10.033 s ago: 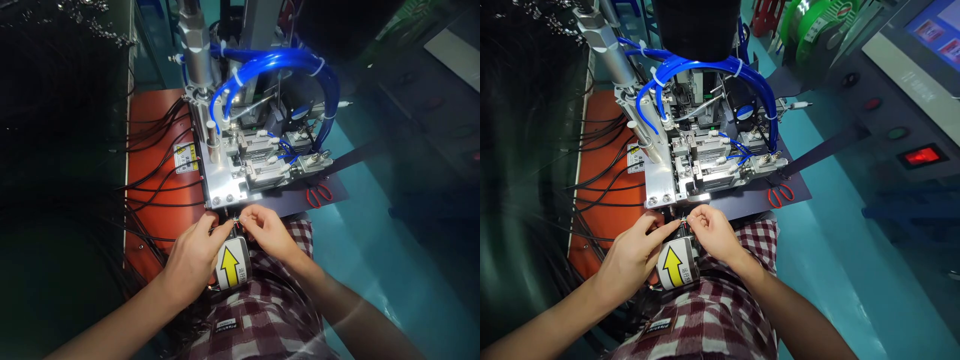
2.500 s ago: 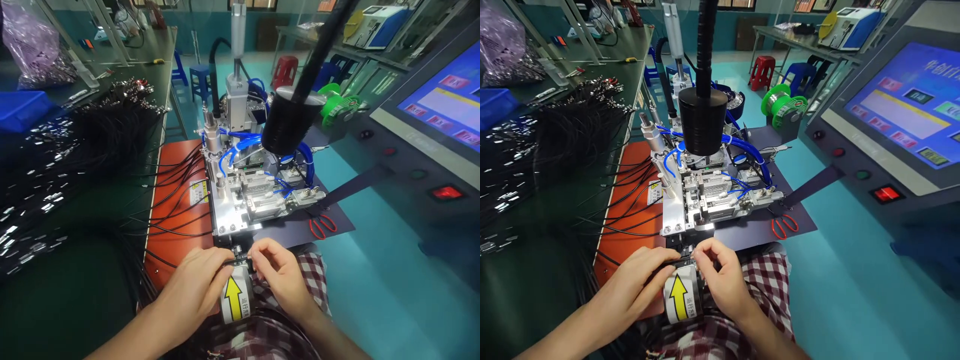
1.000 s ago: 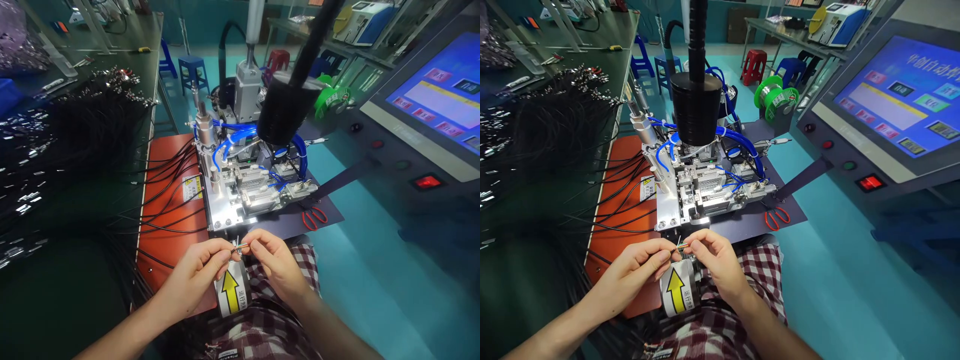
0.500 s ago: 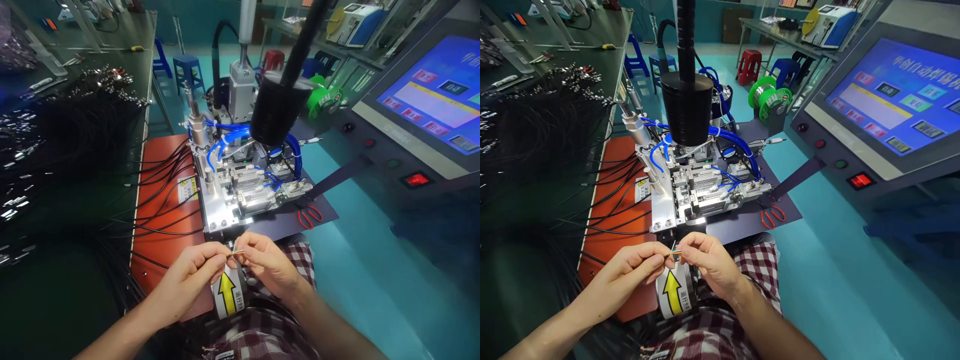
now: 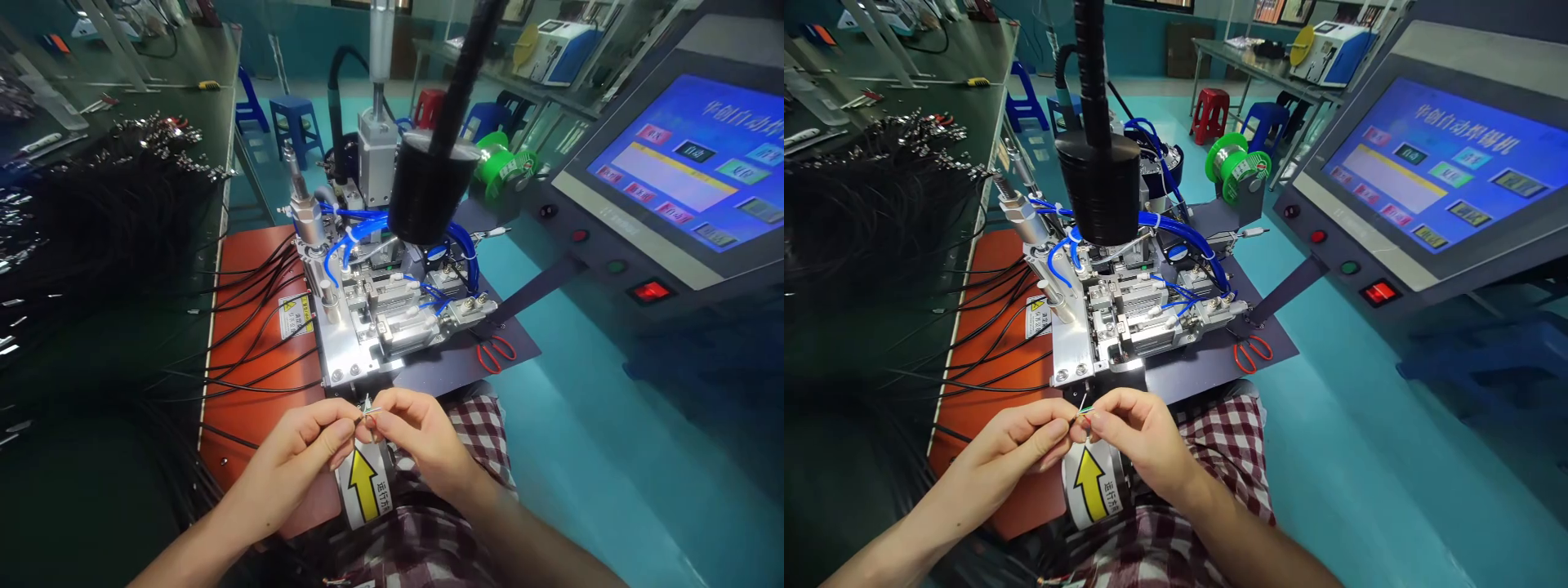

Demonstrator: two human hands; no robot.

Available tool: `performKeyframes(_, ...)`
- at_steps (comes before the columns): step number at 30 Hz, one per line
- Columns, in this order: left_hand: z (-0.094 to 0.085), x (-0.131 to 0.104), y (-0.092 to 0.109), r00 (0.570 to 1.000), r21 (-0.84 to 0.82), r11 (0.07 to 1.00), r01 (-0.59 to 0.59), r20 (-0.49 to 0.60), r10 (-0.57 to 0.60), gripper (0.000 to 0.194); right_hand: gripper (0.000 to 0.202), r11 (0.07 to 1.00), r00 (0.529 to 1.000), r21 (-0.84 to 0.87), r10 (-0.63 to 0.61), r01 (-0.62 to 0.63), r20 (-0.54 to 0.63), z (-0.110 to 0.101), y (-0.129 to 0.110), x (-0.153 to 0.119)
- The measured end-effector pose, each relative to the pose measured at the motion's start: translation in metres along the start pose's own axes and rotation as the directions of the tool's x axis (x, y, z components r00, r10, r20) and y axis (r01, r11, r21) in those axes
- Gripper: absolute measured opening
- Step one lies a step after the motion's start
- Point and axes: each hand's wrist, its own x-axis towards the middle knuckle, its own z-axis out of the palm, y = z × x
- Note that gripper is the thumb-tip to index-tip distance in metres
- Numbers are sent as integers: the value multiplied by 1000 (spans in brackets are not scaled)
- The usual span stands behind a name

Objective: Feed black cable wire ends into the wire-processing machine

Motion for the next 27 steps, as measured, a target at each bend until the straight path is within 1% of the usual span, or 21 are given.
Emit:
performKeyframes(3,4,-1,-1,997,36,999,-20,-75,23,24,12,972,985,-200,-145,123,-97,8,1,-5)
performKeyframes(4,6,-1,-3,993,51,998,-26,-110,32,22,12,950,974,-273,-190,149,-128,10,2,-6)
performKeyframes(6,11,-2,-5,983,63,997,-40,-174,50,19,12,913,955,-377,-239,158,-178,13,4,-8)
performKeyframes(8,15,-2,-8,973,4,999,-53,-226,52,14,13,902,951,-410,-234,134,-204,15,6,-8)
performKeyframes(9,16,-2,-8,971,-46,997,-56,-234,44,14,13,901,952,-418,-223,120,-208,15,7,-8)
performKeyframes(11,18,-2,-8,976,-157,987,-44,-217,9,17,14,892,957,-440,-210,104,-199,16,8,-9)
performKeyframes(14,19,-2,-6,980,-276,961,9,-188,-63,18,15,861,962,-495,-224,119,-158,14,7,-11)
performKeyframes(17,22,-2,-3,961,-379,924,57,-230,-153,16,15,824,961,-547,-252,149,-118,12,9,-13)
performKeyframes(19,25,-1,-4,944,-441,895,71,-260,-203,18,16,805,961,-577,-250,138,-119,12,12,-14)
performKeyframes(21,28,-1,-4,929,-494,866,71,-284,-238,20,17,792,955,-600,-254,116,-150,15,18,-15)
performKeyframes(24,30,0,-5,916,-542,837,74,-295,-272,21,18,766,932,-636,-293,96,-212,19,24,-16)
performKeyframes(25,30,0,-5,916,-548,832,84,-287,-281,20,18,755,929,-648,-302,98,-212,19,24,-16)
performKeyframes(27,27,0,-4,920,-543,832,112,-261,-294,19,17,744,940,-658,-297,117,-169,17,21,-16)
